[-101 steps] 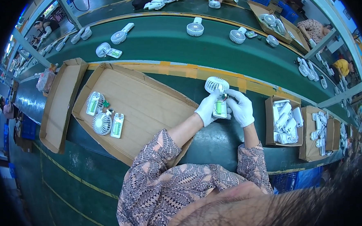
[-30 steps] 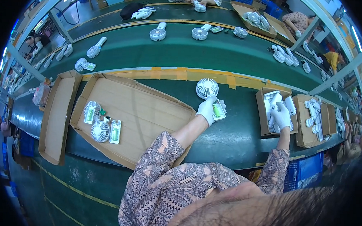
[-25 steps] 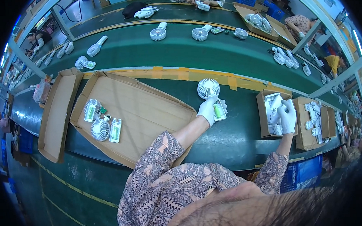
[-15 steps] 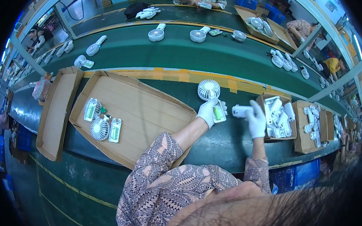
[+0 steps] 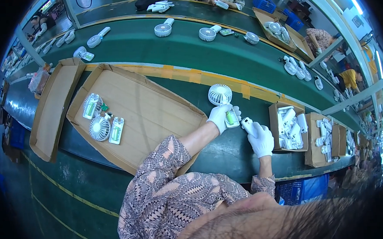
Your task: The person assembles portable electric fans by connecting internal wiring and batteries to the fan heads, fitting handle casings onto the assemblies by hand, and placing components and fans into cardboard boxes.
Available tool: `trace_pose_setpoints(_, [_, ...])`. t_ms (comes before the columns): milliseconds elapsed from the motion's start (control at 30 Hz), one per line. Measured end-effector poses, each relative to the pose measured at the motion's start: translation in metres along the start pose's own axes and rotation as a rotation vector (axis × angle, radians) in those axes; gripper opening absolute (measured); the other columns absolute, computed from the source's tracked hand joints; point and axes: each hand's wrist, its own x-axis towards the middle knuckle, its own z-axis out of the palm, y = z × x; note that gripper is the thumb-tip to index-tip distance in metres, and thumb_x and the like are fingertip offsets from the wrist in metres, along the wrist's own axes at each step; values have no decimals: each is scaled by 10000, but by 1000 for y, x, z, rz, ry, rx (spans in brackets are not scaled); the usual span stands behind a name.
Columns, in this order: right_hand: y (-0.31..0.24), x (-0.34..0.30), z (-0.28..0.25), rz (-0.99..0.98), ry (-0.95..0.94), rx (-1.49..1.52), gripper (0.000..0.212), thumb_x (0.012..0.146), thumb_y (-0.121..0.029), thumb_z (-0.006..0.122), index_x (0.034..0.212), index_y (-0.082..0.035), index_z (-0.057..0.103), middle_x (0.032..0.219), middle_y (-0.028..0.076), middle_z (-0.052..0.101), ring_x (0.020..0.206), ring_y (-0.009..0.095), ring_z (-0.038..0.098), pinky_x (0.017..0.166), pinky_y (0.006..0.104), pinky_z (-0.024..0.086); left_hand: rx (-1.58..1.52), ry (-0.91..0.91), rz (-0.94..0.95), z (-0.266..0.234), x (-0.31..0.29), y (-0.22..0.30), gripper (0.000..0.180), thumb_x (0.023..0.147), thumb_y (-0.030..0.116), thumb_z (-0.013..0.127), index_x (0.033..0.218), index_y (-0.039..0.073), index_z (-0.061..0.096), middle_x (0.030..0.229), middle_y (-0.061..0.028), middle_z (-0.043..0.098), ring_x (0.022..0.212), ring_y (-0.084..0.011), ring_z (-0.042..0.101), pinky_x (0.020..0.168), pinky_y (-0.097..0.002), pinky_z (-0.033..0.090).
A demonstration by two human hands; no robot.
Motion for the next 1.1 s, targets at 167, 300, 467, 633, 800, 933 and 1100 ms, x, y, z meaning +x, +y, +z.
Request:
trace_pose_setpoints(167, [-35, -3, -12, -1, 349, 123, 403, 676, -265, 684, 1048, -122, 623, 934, 153, 606, 832, 318, 594, 706, 407, 482, -9, -16, -28, -3, 0, -2, 205, 897, 190, 485, 1041, 45, 484, 971, -136, 588, 856, -289, 607, 744, -463, 520])
trace_pose_setpoints(300, [-66, 4, -15, -58, 355, 167, 369, 669, -270, 698, 1000, -119, 640, 833, 140, 612, 715, 300, 610, 648, 405, 492, -101, -103, -62, 0, 2, -2, 304, 909, 376, 478, 1025, 97, 507, 928, -104, 601, 845, -267, 609, 756, -420, 506])
trace_pose_setpoints(467, [-86, 15, -12, -118, 257, 39, 372, 683, -333, 675, 1004, -146, 659, 774, 127, 612, 671, 279, 619, 599, 368, 495, -205, -144, 0, -7, 12, -6, 456, 880, 559, 429, 1020, 134, 513, 854, -78, 582, 816, -237, 572, 768, -379, 476])
trace_pose_setpoints(633, [-93, 26, -7, -156, 232, -57, 332, 688, -330, 664, 969, -153, 664, 734, 126, 598, 644, 289, 612, 575, 380, 490, -158, -138, 2, -5, 10, -7, 507, 872, 582, 419, 1024, 105, 496, 850, -114, 574, 825, -256, 575, 771, -382, 484])
trace_pose_setpoints(800, [-90, 26, -3, -204, 248, -82, 274, 699, -315, 652, 918, -151, 664, 693, 123, 577, 605, 291, 600, 546, 397, 481, -168, -177, -17, -10, 13, -11, 416, 894, 474, 475, 1025, 80, 481, 860, -131, 574, 808, -264, 587, 749, -409, 500])
trace_pose_setpoints(933, [-87, 23, 3, -242, 261, -36, 260, 708, -280, 650, 927, -142, 662, 683, 119, 569, 614, 288, 593, 560, 372, 480, 77, -134, 161, -12, 9, -16, 194, 874, 186, 559, 1010, 70, 483, 875, -118, 583, 793, -235, 596, 718, -378, 509])
trace_pose_setpoints(1100, [-59, 25, 28, -131, 323, 667, 251, 780, -205, 635, 956, -25, 632, 832, 121, 627, 722, 221, 607, 655, 323, 481, 203, -161, 267, 1, -4, -6, 166, 850, 79, 557, 995, 34, 490, 889, -105, 604, 809, -199, 610, 726, -323, 515])
